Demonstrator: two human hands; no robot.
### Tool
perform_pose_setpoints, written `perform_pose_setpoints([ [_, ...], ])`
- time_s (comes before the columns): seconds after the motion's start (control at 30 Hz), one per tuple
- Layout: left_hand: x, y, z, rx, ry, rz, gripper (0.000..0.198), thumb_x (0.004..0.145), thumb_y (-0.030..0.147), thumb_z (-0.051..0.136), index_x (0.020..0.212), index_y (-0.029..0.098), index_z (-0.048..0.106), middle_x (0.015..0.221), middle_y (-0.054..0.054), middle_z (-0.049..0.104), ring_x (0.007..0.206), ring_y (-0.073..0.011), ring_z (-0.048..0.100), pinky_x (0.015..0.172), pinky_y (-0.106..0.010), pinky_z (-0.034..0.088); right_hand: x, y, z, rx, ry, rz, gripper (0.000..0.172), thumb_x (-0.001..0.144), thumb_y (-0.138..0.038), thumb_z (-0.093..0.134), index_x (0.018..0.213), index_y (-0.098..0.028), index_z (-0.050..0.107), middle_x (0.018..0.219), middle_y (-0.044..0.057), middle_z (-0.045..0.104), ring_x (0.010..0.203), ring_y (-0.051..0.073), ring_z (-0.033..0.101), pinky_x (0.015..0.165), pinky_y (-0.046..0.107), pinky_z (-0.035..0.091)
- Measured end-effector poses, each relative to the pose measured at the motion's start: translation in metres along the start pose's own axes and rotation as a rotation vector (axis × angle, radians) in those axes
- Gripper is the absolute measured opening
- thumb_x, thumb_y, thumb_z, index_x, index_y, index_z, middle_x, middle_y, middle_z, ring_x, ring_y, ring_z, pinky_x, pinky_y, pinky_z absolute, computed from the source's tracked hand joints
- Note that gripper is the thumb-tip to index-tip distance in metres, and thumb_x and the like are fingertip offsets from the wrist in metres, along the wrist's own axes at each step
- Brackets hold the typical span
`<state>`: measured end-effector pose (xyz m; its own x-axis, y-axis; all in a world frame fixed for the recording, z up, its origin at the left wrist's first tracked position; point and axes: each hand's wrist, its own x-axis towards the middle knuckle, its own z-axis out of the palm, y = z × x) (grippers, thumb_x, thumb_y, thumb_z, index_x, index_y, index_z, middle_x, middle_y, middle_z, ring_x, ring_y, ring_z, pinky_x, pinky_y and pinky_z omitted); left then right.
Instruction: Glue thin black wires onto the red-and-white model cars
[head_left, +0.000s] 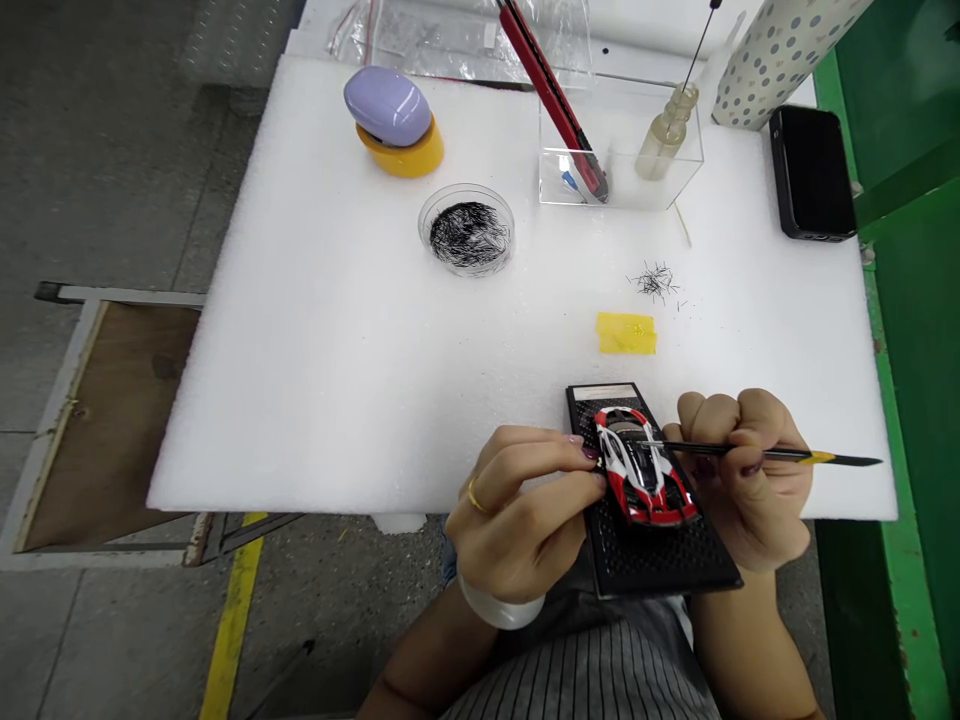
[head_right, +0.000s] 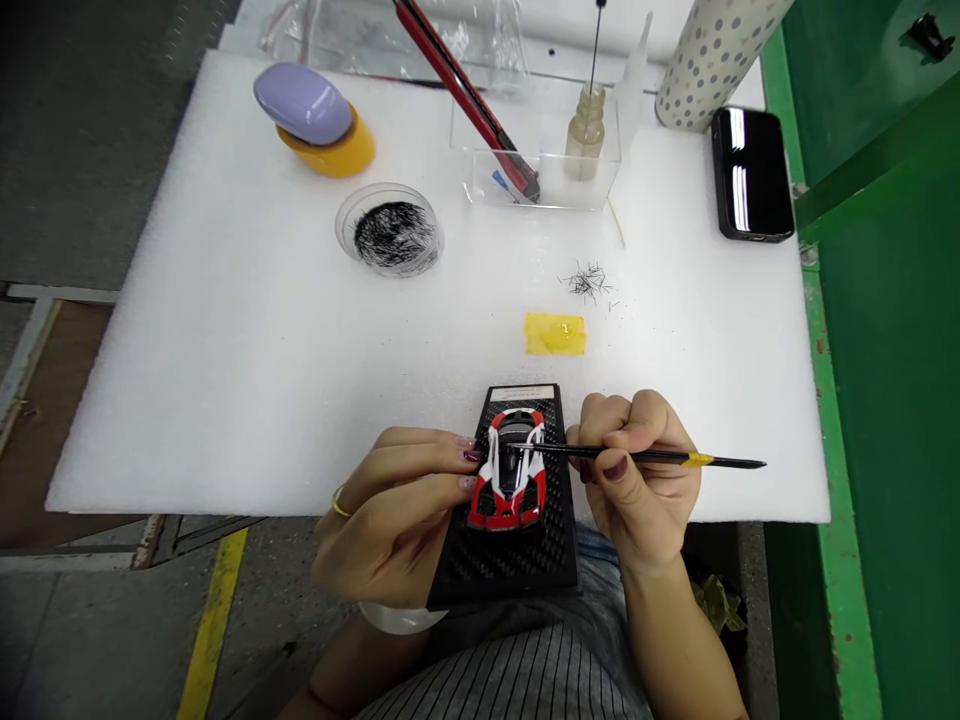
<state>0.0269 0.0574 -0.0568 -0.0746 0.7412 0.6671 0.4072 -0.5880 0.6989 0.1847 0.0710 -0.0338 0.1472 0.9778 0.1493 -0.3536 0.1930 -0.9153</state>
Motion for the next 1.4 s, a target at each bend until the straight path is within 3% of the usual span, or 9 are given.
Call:
perform_pose_setpoints([
  [0.13, 0.000, 0.000, 0.001, -0.007, 0.009, 0.002, 0.011, 0.093, 0.011, 0.065, 0.095, 0.021, 0.069, 0.090, -0.002, 0.073, 0.078, -0.0174, 0.070, 0.069, -0.034, 0.063, 0.000, 0.000, 0.000, -0.043, 0.010, -0.005, 0.023, 0.088, -0.033, 0.077, 0.076, -0.029, 0.058, 0.055, -0.003, 0.033, 0.051, 0.017, 0.030, 0.041, 0.031, 0.021],
  [0.47, 0.000, 0.000, 0.002, 0.010, 0.023, 0.000, 0.011, 0.093, 0.013, 0.064, 0.095, 0.023, 0.069, 0.089, -0.002, 0.072, 0.077, -0.0173, 0.069, 0.068, -0.035, 0.063, 0.000, 0.001, 0.000, -0.051, -0.001, -0.014, 0.021, 0.089, -0.034, 0.074, 0.077, -0.029, 0.058, 0.056, -0.003, 0.034, 0.050, 0.017, 0.030, 0.043, 0.033, 0.026],
  [0.73, -0.001, -0.001, 0.000, -0.001, -0.007, 0.005, 0.014, 0.092, 0.009, 0.064, 0.096, 0.022, 0.069, 0.092, -0.002, 0.072, 0.080, -0.0172, 0.069, 0.069, -0.034, 0.063, 0.001, -0.002, -0.001, 0.041, 0.003, 0.029, 0.016, 0.089, -0.031, 0.072, 0.080, -0.026, 0.059, 0.059, -0.003, 0.032, 0.053, 0.015, 0.033, 0.044, 0.030, 0.026],
  [0.9, 0.006, 0.006, -0.001, -0.034, -0.061, 0.092, 0.013, 0.089, 0.001, 0.064, 0.094, 0.013, 0.069, 0.094, -0.006, 0.068, 0.087, -0.0168, 0.068, 0.074, -0.032, 0.061, 0.007, -0.011, -0.014, 0.091, 0.113, 0.006, 0.013, 0.085, -0.031, 0.073, 0.080, -0.027, 0.061, 0.059, -0.004, 0.028, 0.053, 0.015, 0.026, 0.043, 0.028, 0.024],
  [1.07, 0.014, 0.024, 0.014, 0.045, -0.131, 0.126, 0.017, 0.089, 0.002, 0.062, 0.091, 0.017, 0.069, 0.087, -0.001, 0.069, 0.086, -0.0161, 0.067, 0.082, -0.036, 0.052, 0.005, -0.031, -0.041, -0.160, 0.235, -0.072, 0.010, 0.087, -0.036, 0.074, 0.083, -0.028, 0.069, 0.062, -0.001, 0.046, 0.053, 0.014, 0.035, 0.047, 0.027, 0.028],
  [1.17, 0.015, 0.032, 0.030, 0.073, -0.155, 0.163, 0.021, 0.087, 0.000, 0.064, 0.087, 0.021, 0.068, 0.081, 0.004, 0.071, 0.081, -0.0139, 0.067, 0.093, -0.038, 0.045, -0.005, -0.048, -0.058, -0.305, 0.248, -0.070, 0.023, 0.096, -0.045, 0.064, 0.084, -0.026, 0.070, 0.064, 0.000, 0.059, 0.053, 0.015, 0.047, 0.052, 0.030, 0.039],
  [1.23, 0.014, 0.035, 0.040, 0.080, -0.151, 0.194, 0.023, 0.086, -0.001, 0.064, 0.086, 0.022, 0.066, 0.080, 0.005, 0.071, 0.080, -0.0131, 0.067, 0.099, -0.039, 0.040, -0.012, -0.060, -0.064, -0.440, 0.206, -0.015, 0.026, 0.099, -0.043, 0.062, 0.083, -0.024, 0.067, 0.072, 0.002, 0.067, 0.064, 0.017, 0.058, 0.062, 0.032, 0.046],
  [1.3, 0.012, 0.036, 0.048, 0.079, -0.147, 0.211, 0.022, 0.086, -0.001, 0.065, 0.086, 0.021, 0.064, 0.079, 0.006, 0.072, 0.079, -0.0135, 0.067, 0.101, -0.040, 0.038, -0.017, -0.072, -0.066, -0.597, 0.110, 0.074, 0.018, 0.097, -0.038, 0.066, 0.087, -0.023, 0.064, 0.089, 0.004, 0.072, 0.084, 0.020, 0.066, 0.075, 0.033, 0.050],
  [1.4, 0.010, 0.036, 0.056, 0.067, -0.145, 0.222, 0.020, 0.087, 0.002, 0.067, 0.085, 0.021, 0.062, 0.080, 0.005, 0.074, 0.080, -0.0145, 0.067, 0.102, -0.040, 0.036, -0.019, -0.084, -0.063, -0.811, -0.103, 0.177, 0.017, 0.093, -0.035, 0.071, 0.097, -0.024, 0.059, 0.100, 0.005, 0.072, 0.094, 0.022, 0.066, 0.082, 0.034, 0.049],
])
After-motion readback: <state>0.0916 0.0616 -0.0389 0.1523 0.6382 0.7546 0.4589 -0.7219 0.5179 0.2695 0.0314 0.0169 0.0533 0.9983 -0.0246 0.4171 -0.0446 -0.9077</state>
